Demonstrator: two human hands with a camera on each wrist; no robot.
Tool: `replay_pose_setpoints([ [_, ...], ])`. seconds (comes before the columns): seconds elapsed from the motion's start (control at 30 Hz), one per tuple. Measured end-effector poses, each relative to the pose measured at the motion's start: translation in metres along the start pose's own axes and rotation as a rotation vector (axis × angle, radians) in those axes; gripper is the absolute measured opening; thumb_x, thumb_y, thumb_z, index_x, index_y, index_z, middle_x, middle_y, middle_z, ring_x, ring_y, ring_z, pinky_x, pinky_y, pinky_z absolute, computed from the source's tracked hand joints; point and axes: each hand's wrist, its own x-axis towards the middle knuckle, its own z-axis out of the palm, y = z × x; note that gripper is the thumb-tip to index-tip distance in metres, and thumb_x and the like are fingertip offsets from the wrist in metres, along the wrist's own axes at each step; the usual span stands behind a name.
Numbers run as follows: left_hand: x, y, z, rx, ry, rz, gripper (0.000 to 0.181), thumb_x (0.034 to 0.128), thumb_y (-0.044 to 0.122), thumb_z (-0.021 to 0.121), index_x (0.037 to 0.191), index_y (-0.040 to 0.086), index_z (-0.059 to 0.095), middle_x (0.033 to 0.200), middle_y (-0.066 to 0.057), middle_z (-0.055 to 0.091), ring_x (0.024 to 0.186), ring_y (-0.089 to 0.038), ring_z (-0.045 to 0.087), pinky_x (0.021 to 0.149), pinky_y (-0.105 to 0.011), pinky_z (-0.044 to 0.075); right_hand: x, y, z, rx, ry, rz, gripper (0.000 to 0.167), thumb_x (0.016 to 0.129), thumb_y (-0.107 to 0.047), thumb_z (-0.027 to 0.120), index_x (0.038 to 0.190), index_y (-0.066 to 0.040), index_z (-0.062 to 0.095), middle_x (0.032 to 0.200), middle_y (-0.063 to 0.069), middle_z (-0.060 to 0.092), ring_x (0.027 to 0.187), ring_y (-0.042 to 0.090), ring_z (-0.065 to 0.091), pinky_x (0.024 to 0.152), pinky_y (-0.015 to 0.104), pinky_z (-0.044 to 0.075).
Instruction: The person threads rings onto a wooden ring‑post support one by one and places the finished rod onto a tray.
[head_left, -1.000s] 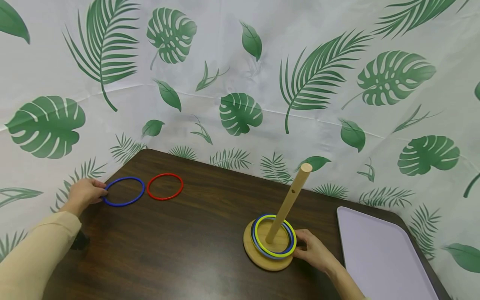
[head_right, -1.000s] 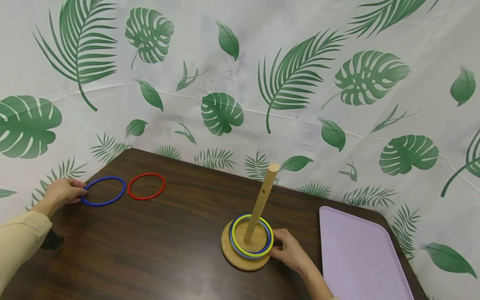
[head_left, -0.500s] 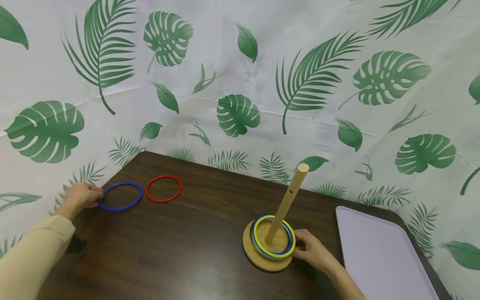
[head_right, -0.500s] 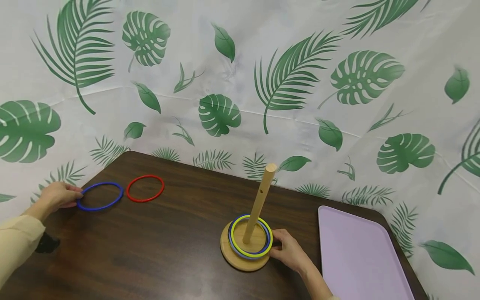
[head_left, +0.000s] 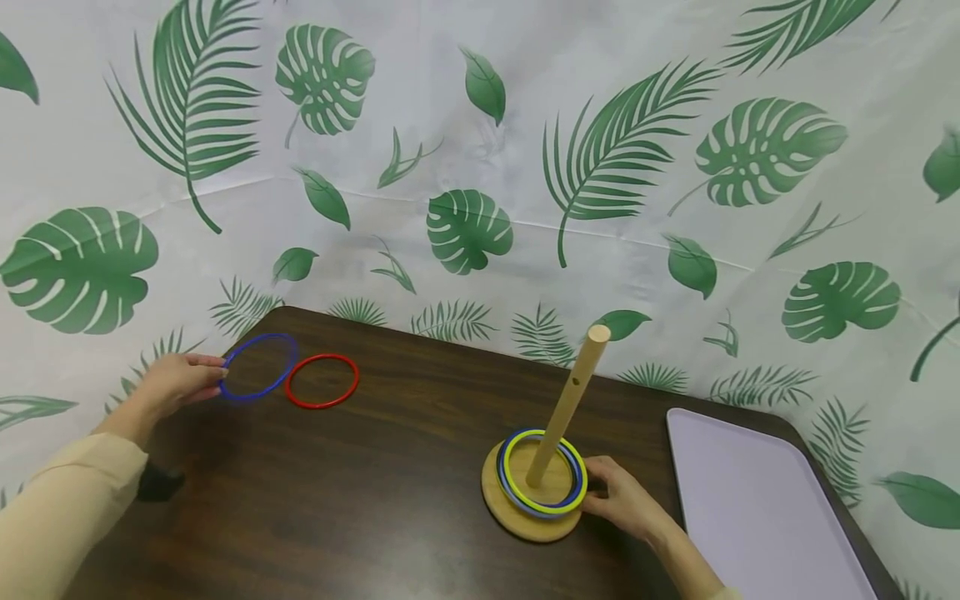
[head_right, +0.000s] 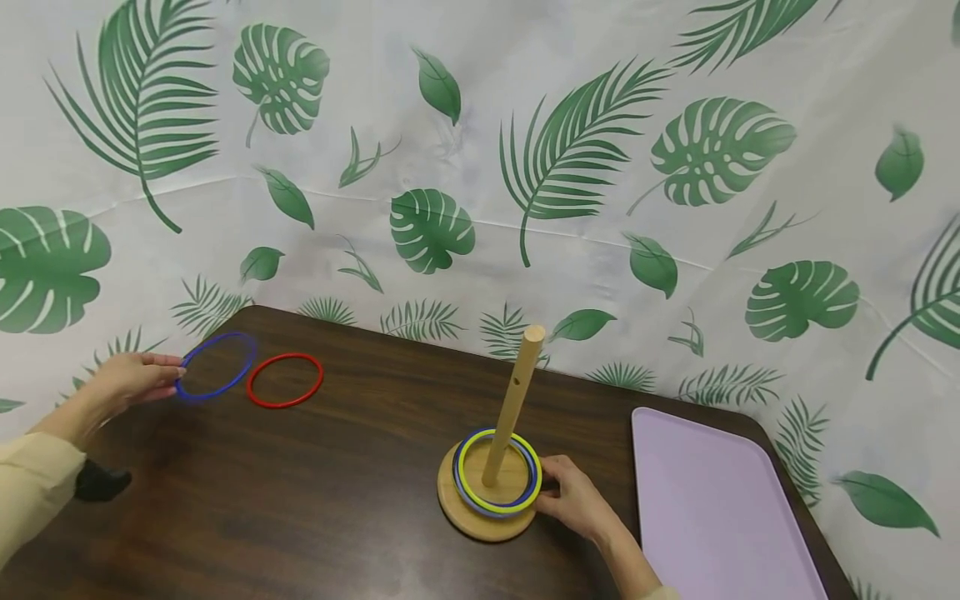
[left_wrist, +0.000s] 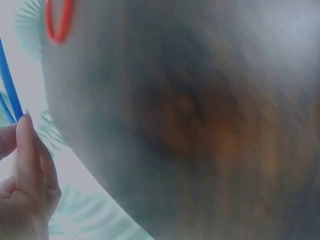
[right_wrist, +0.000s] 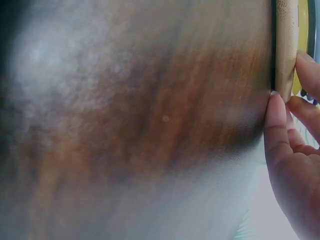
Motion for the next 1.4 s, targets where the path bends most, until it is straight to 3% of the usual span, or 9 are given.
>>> replay_pose_setpoints([
  [0.2, 0.004, 0.025, 0.029, -0.034, -0.047, 0.045, 0.032, 0.0930, 0.003, 0.053, 0.073, 0.026, 0.062, 0.069, 0.012, 0.061, 0.060, -0.001, 0.062, 0.061, -0.017, 0.055, -0.001, 0.000, 0.001, 0.017, -0.004, -0.001, 0.047, 0.078, -0.015, 0.075, 0.118, 0.005, 0.060, 0.117, 0.019, 0.054, 0.108, 0.021, 0.050, 0.079, 0.021, 0.052],
  [0.37, 0.003, 0.052, 0.057, 0.024, -0.081, 0.093, 0.007, 0.0930, 0.006, 0.056, 0.095, 0.010, 0.061, 0.072, 0.012, 0.061, 0.063, 0.000, 0.062, 0.064, -0.018, 0.056, -0.001, 0.001, 0.001, 0.033, -0.001, 0.012, 0.047, 0.079, -0.018, 0.075, 0.118, 0.003, 0.061, 0.118, 0.018, 0.053, 0.107, 0.013, 0.048, 0.080, 0.020, 0.052],
  [0.5, -0.001, 0.072, 0.081, 0.080, -0.105, 0.136, 0.031, 0.0932, 0.011, 0.058, 0.118, -0.007, 0.051, 0.076, 0.012, 0.061, 0.065, 0.000, 0.061, 0.067, -0.018, 0.056, -0.001, 0.001, 0.001, 0.033, 0.001, -0.005, 0.046, 0.079, -0.016, 0.075, 0.118, 0.004, 0.061, 0.117, 0.019, 0.054, 0.108, 0.017, 0.049, 0.079, 0.020, 0.052],
  [0.6, -0.007, 0.088, 0.099, 0.121, -0.125, 0.172, 0.042, 0.0935, 0.013, 0.058, 0.125, -0.011, 0.045, 0.079, 0.012, 0.060, 0.067, 0.000, 0.060, 0.068, -0.018, 0.056, -0.001, 0.001, 0.001, 0.029, -0.004, -0.004, 0.046, 0.080, -0.016, 0.075, 0.119, 0.004, 0.060, 0.117, 0.018, 0.054, 0.108, 0.020, 0.050, 0.079, 0.020, 0.052],
  [0.93, -0.031, 0.136, 0.161, 0.141, -0.245, 0.311, 0.039, 0.0926, 0.013, 0.059, 0.124, -0.008, 0.050, 0.102, -0.011, 0.056, 0.084, -0.010, 0.060, 0.076, -0.023, 0.056, -0.001, -0.001, 0.002, 0.068, 0.002, 0.003, 0.047, 0.079, -0.013, 0.075, 0.119, 0.006, 0.059, 0.118, 0.020, 0.053, 0.108, 0.021, 0.049, 0.078, 0.022, 0.053],
  [1.23, -0.040, 0.166, 0.207, 0.090, -0.333, 0.366, 0.032, 0.0912, 0.010, 0.061, 0.120, -0.004, 0.054, 0.102, -0.010, 0.061, 0.086, -0.015, 0.061, 0.082, -0.038, 0.056, -0.001, -0.001, 0.001, 0.080, 0.000, -0.011, 0.047, 0.079, -0.010, 0.075, 0.120, 0.006, 0.059, 0.118, 0.021, 0.053, 0.107, 0.019, 0.048, 0.077, 0.024, 0.054],
  [1.4, -0.050, 0.181, 0.229, 0.080, -0.378, 0.405, 0.031, 0.0905, 0.010, 0.062, 0.118, -0.002, 0.057, 0.100, -0.007, 0.063, 0.089, -0.018, 0.060, 0.079, -0.036, 0.057, -0.001, 0.000, 0.001, 0.072, 0.002, -0.013, 0.047, 0.079, -0.010, 0.074, 0.120, 0.006, 0.059, 0.118, 0.021, 0.053, 0.108, 0.021, 0.049, 0.078, 0.024, 0.054],
])
